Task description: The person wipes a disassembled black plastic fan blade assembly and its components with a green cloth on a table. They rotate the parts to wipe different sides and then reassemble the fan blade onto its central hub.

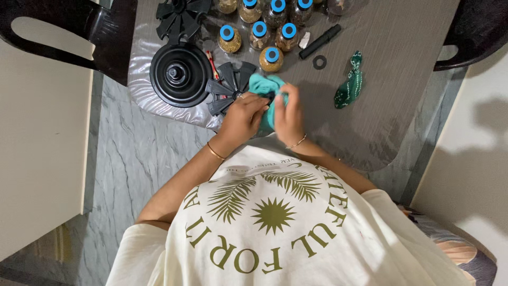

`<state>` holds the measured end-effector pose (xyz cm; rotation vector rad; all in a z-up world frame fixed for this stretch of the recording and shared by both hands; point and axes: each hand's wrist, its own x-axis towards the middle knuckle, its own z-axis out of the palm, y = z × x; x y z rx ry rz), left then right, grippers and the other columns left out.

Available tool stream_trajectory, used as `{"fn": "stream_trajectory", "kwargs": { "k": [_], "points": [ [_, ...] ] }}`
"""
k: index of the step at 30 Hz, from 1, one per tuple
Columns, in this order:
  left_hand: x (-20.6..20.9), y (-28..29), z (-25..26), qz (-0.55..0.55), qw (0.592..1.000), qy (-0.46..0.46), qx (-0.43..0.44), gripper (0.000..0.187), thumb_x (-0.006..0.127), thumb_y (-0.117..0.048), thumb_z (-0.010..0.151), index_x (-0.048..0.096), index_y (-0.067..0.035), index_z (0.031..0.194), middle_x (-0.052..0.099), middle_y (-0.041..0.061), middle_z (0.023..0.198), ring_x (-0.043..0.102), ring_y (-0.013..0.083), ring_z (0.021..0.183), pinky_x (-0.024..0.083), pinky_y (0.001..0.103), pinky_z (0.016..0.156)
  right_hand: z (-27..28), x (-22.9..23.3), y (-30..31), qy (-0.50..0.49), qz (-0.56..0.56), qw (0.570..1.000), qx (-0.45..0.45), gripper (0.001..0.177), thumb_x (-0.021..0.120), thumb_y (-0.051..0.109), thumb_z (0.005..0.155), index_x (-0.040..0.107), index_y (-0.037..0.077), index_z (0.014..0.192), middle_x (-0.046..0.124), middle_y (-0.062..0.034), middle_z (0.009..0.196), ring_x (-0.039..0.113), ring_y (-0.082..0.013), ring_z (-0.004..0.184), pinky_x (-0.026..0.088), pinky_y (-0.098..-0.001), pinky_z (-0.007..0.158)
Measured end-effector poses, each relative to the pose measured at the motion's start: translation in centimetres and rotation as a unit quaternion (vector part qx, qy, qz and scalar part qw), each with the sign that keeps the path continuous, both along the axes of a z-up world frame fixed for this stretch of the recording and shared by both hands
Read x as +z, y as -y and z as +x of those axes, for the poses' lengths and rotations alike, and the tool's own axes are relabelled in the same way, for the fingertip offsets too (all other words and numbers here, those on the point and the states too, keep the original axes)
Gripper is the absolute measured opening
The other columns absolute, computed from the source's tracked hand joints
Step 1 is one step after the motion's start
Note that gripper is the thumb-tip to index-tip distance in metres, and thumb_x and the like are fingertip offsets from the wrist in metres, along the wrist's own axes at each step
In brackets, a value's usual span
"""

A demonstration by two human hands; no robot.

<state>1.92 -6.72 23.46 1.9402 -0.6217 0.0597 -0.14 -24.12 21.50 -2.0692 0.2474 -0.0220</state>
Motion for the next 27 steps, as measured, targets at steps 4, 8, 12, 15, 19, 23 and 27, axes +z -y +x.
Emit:
{"fn": "stream_trajectory", "kwargs": {
  "k": [4, 8, 12, 15, 19, 23, 27],
  "points": [
    [0.6, 0.5, -0.4, -0.081, 0.996, 0.027, 0.033, 0.021, 0.070, 0.004, 0.091, 0.068, 0.002, 0.112, 0.071, 0.018, 0.107, 0.069, 0.0354, 0.101, 0.057, 0.040, 0.089, 1.5, -2.5, 2.0, -0.177, 0.562, 0.808, -0.014, 0.029, 0.049, 0.029, 0.113, 0.053, 0.006, 0.131, 0.059, -0.0072, 0.117, 0.059, -0.0168, 0.109, 0.049, -0.0315, 0.097],
    [0.5, 1.4, -0.6, -0.088, 0.992, -0.010, 0.086, 0.016, 0.072, 0.002, 0.093, 0.070, 0.001, 0.109, 0.074, 0.017, 0.107, 0.073, 0.0330, 0.102, 0.057, 0.038, 0.091, -1.6, -0.1, 0.5, 0.035, 0.228, 0.973, -0.014, 0.037, 0.058, 0.029, 0.109, 0.047, 0.008, 0.138, 0.056, -0.0080, 0.120, 0.053, -0.0150, 0.108, 0.045, -0.0305, 0.097],
    [-1.6, 2.0, -1.6, -0.128, 0.980, -0.111, 0.101, 0.014, 0.070, -0.004, 0.095, 0.072, 0.001, 0.108, 0.075, 0.011, 0.100, 0.072, 0.0225, 0.089, 0.056, 0.032, 0.081, -1.7, 2.1, 0.6, 0.164, 0.110, 0.978, 0.072, 0.053, 0.074, 0.021, 0.100, 0.044, 0.004, 0.140, 0.055, -0.0086, 0.132, 0.055, -0.0160, 0.123, 0.044, -0.0326, 0.109],
    [-4.5, 2.2, -2.4, -0.206, 0.941, -0.252, 0.090, 0.015, 0.066, -0.014, 0.107, 0.070, 0.000, 0.105, 0.066, 0.002, 0.093, 0.060, 0.0133, 0.086, 0.050, 0.027, 0.079, -0.5, 1.6, 2.8, 0.020, 0.277, 0.948, 0.153, 0.058, 0.084, 0.017, 0.090, 0.050, 0.003, 0.134, 0.058, -0.0089, 0.125, 0.056, -0.0161, 0.117, 0.048, -0.0333, 0.105],
    [-5.5, 3.0, -1.6, -0.326, 0.901, -0.276, 0.075, 0.021, 0.058, -0.025, 0.114, 0.062, -0.004, 0.116, 0.060, -0.004, 0.106, 0.054, 0.0068, 0.102, 0.045, 0.021, 0.094, -1.2, 0.6, 4.9, 0.070, 0.149, 0.953, 0.256, 0.064, 0.091, 0.012, 0.085, 0.049, 0.003, 0.133, 0.057, -0.0123, 0.130, 0.055, -0.0195, 0.122, 0.047, -0.0341, 0.109],
    [-3.9, 3.1, -1.9, -0.340, 0.796, -0.480, 0.145, 0.020, 0.057, -0.026, 0.101, 0.058, -0.011, 0.113, 0.060, -0.007, 0.094, 0.058, 0.0039, 0.082, 0.050, 0.023, 0.070, -2.6, -0.6, 3.6, 0.113, 0.146, 0.956, 0.229, 0.077, 0.085, 0.004, 0.086, 0.035, 0.002, 0.145, 0.048, -0.0153, 0.139, 0.055, -0.0292, 0.135, 0.049, -0.0380, 0.111],
    [-5.3, 2.8, -2.3, -0.241, 0.883, -0.352, 0.197, 0.031, 0.052, -0.033, 0.110, 0.062, -0.007, 0.097, 0.054, -0.004, 0.080, 0.048, 0.0058, 0.073, 0.044, 0.023, 0.064, -3.3, -1.0, 2.2, 0.115, 0.158, 0.941, 0.277, 0.081, 0.081, 0.002, 0.086, 0.026, 0.003, 0.145, 0.043, -0.0185, 0.140, 0.058, -0.0321, 0.133, 0.052, -0.0388, 0.106]
  ]
}}
